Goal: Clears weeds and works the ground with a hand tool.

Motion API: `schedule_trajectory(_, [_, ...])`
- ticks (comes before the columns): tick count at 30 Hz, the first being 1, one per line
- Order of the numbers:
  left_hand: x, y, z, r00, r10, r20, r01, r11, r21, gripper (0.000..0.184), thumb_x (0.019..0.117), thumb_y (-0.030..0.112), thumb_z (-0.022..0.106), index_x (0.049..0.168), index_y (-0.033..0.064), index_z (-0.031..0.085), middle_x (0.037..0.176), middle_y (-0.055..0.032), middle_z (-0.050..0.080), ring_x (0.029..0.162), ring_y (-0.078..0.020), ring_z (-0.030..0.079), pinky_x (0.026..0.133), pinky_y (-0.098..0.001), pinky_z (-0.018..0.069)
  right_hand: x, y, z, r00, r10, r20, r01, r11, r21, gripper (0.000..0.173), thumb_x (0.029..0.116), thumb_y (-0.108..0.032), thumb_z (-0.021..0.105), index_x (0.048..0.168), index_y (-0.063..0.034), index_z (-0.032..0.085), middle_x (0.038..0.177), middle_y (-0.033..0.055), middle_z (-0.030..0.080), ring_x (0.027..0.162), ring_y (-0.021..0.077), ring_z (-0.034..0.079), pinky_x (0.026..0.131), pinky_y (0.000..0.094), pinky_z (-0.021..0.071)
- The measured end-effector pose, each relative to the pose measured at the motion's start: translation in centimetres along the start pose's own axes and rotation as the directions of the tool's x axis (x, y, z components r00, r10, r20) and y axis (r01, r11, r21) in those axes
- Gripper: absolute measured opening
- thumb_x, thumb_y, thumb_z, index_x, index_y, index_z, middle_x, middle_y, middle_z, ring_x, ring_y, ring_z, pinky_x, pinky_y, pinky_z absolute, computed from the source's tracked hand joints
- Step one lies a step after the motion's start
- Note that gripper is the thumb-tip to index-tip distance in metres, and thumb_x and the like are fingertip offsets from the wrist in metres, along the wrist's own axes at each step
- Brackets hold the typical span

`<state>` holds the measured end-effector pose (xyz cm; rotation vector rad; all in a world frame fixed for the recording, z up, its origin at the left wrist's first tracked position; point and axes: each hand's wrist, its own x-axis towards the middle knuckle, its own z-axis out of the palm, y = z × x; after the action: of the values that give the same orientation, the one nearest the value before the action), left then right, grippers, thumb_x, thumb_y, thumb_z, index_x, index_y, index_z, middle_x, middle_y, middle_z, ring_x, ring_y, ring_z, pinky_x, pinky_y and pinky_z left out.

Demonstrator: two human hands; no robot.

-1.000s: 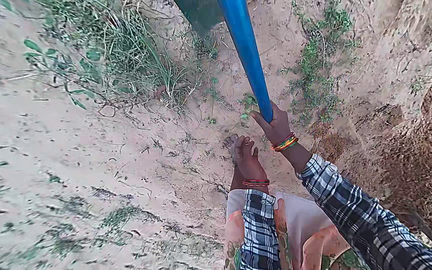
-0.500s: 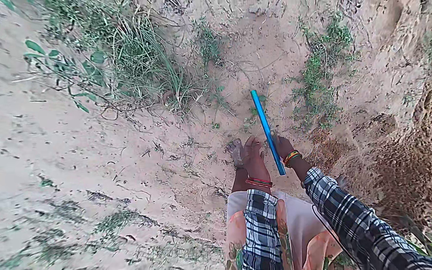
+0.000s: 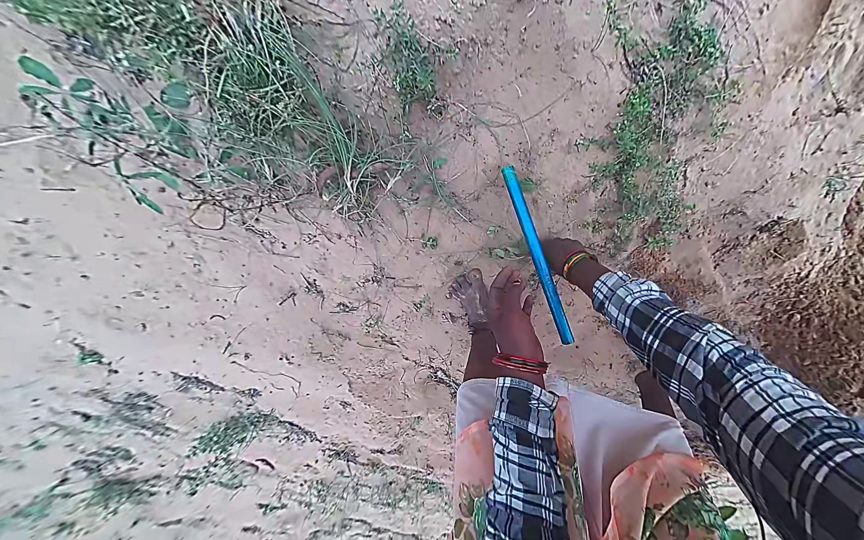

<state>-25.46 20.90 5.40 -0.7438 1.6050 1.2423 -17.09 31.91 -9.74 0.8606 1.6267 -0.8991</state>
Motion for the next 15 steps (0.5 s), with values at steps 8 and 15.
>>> schedule_trajectory(8, [-0.8, -0.7, 0.6, 0.998, -0.066, -0.021, 0.067, 0.994, 0.088, 0.038, 0.1078, 0.012, 0.046, 0.145, 0.0054, 0.048, 0.143, -0.0146, 0.052, 0.127, -0.024, 0.053, 0.102, -0.0442, 0.0448, -6.4, 10.6, 6.1, 0.749, 0.563, -0.35, -0.108, 0.625, 0.773, 0.054, 0.1117, -0.041, 0.042, 0.132, 0.0063, 0.057, 0.097, 0.0283, 0.07, 0.092, 0.0452, 0.07, 0.088, 0.0639, 0.0524])
schedule_trajectory(15, [-1.1, -3.9, 0.5, 0.985, -0.168, -0.024, 0.17, 0.979, 0.11, 0.047, 0.1096, 0.02, 0.043, 0.156, 0.0139, 0.039, 0.162, -0.01, 0.039, 0.15, -0.029, 0.034, 0.115, -0.0589, 0.0326, -11.8, -4.4, -5.3, 0.798, -0.122, -0.59, 0.595, 0.313, 0.74, 0.06, 0.1062, -0.024, 0.056, 0.157, -0.003, 0.033, 0.104, 0.0161, 0.073, 0.077, 0.0218, 0.071, 0.073, 0.0402, 0.061])
